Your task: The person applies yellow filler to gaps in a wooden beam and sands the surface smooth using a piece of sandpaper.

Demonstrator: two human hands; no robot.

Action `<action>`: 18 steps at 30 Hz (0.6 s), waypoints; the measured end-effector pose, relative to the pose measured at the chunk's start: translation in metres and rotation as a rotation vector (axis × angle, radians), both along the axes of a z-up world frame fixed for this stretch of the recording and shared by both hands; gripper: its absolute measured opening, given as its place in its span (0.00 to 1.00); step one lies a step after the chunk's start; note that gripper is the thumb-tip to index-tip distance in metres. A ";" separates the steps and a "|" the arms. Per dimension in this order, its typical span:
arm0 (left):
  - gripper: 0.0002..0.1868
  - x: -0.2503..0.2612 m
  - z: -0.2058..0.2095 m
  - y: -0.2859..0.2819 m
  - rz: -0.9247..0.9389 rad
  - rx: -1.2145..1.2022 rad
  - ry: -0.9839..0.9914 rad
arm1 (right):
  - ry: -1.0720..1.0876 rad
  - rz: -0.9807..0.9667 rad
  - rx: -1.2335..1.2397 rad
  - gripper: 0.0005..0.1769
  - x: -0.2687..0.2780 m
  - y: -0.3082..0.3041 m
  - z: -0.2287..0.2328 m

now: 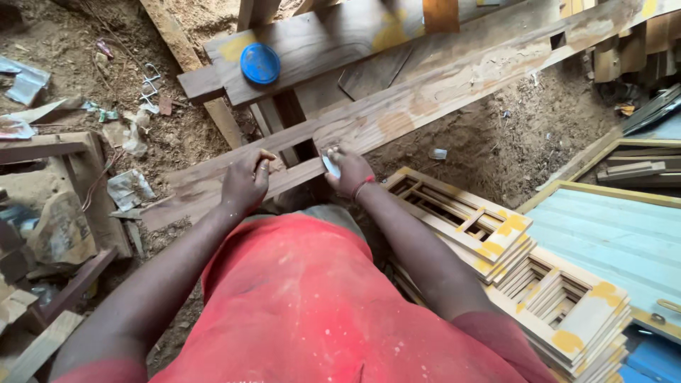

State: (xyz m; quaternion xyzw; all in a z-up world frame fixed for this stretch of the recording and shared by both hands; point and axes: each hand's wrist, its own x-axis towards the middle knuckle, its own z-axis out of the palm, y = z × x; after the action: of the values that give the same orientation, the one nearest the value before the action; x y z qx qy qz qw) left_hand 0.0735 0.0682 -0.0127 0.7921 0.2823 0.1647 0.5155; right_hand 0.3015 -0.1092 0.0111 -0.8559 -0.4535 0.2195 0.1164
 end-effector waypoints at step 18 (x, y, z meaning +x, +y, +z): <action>0.11 -0.132 0.002 -0.173 0.495 -0.028 -0.031 | 0.276 0.702 -0.245 0.06 -0.118 0.025 -0.090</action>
State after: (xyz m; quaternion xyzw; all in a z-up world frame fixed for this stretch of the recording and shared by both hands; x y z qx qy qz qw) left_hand -0.0582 -0.1052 -0.0106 0.6890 0.4619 0.2940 0.4748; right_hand 0.1838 -0.0841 -0.0786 -0.6189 -0.6691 0.4113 -0.0090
